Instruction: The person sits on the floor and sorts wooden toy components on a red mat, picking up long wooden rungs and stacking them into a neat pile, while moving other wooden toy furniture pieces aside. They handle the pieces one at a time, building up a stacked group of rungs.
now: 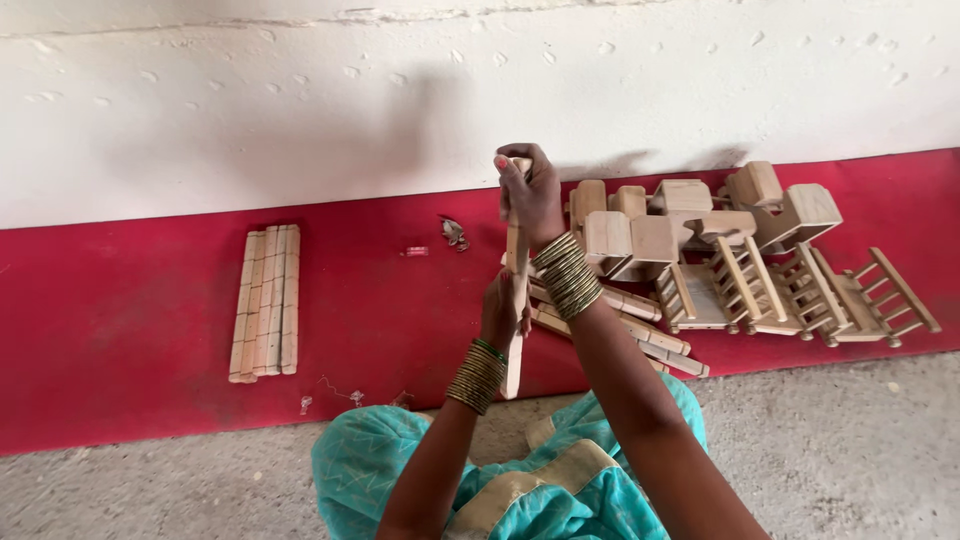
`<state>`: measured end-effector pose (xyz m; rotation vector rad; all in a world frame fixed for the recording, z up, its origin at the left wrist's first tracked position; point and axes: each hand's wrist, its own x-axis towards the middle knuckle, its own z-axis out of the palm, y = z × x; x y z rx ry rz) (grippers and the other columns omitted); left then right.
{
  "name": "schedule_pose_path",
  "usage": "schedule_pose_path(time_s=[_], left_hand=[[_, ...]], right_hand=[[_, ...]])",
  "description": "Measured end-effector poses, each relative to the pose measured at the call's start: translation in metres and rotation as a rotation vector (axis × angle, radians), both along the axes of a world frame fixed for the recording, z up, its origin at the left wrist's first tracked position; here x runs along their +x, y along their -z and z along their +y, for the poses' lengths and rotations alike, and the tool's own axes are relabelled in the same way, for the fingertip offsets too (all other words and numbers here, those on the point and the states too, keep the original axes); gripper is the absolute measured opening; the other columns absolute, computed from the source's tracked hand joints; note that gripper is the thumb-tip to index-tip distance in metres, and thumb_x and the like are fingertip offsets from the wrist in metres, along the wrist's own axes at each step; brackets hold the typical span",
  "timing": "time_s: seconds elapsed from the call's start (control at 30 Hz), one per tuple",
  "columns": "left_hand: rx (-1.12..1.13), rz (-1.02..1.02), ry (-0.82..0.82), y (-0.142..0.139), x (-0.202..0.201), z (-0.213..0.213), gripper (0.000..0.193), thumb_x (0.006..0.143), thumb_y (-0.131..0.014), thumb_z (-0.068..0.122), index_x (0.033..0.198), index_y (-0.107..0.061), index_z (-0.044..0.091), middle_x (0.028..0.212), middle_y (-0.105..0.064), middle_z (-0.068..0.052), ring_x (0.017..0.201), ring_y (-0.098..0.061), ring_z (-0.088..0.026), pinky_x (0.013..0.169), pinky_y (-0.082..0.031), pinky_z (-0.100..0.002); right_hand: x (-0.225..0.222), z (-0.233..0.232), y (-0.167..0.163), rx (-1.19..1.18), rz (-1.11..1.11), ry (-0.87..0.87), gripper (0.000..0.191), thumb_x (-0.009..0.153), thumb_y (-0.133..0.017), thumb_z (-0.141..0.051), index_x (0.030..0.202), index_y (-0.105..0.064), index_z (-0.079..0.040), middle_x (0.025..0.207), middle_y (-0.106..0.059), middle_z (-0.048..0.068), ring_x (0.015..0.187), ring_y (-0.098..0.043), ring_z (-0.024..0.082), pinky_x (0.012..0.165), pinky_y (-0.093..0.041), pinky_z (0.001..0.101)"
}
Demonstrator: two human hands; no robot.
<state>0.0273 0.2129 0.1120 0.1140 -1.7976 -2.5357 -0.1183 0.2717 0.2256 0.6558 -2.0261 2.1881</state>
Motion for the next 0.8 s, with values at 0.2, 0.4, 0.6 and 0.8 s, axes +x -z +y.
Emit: schedule_pose_path(time_s=[0.2, 0.4, 0.6, 0.8], left_hand=[[0.714, -0.032, 0.775, 0.008, -0.006, -0.009, 0.061, 0.11, -0.032, 0.063, 0.086, -0.051, 0.011, 0.057, -0.051, -0.001, 0.036, -0.045, -0.013, 0.032, -0.037, -0.029], [0.594, 0.017, 0.557, 0.018, -0.034, -0.016, 0.055, 0.115, -0.036, 0.054, 0.094, -0.056, 0.008, 0.064, -0.055, -0.001, 0.045, -0.05, -0.016, 0.04, -0.044, -0.033], [-0.423, 0.106, 0.211, 0.006, -0.02, -0.045, 0.054, 0.105, -0.043, 0.055, 0.106, -0.063, 0.005, 0.061, -0.061, -0.002, 0.042, -0.055, -0.014, 0.033, -0.048, -0.03], [-1.094, 0.396, -0.164, 0.011, 0.002, -0.121, 0.046, 0.105, -0.046, 0.047, 0.112, -0.061, 0.004, 0.07, -0.071, -0.008, 0.044, -0.062, -0.015, 0.034, -0.049, -0.029]], right_hand=[[0.005, 0.037, 0.0, -0.683, -0.227, -0.671, 0.019, 0.105, -0.064, -0.023, 0.113, -0.066, -0.006, 0.066, -0.056, -0.002, 0.049, -0.053, 0.008, 0.042, -0.047, 0.0237], [0.04, 0.022, 0.028, -0.268, -0.251, -0.376, 0.018, 0.106, -0.06, -0.023, 0.107, -0.066, -0.005, 0.065, -0.058, -0.002, 0.049, -0.054, 0.01, 0.042, -0.052, 0.026], [0.009, 0.03, -0.002, -0.33, -0.237, 0.116, 0.026, 0.104, -0.062, -0.028, 0.108, -0.067, -0.003, 0.065, -0.064, 0.004, 0.047, -0.061, 0.013, 0.04, -0.054, 0.029], [-0.008, 0.015, 0.014, 0.378, 0.046, 0.362, 0.031, 0.109, -0.056, -0.032, 0.102, -0.07, -0.005, 0.07, -0.069, 0.005, 0.05, -0.061, 0.009, 0.041, -0.053, 0.027]])
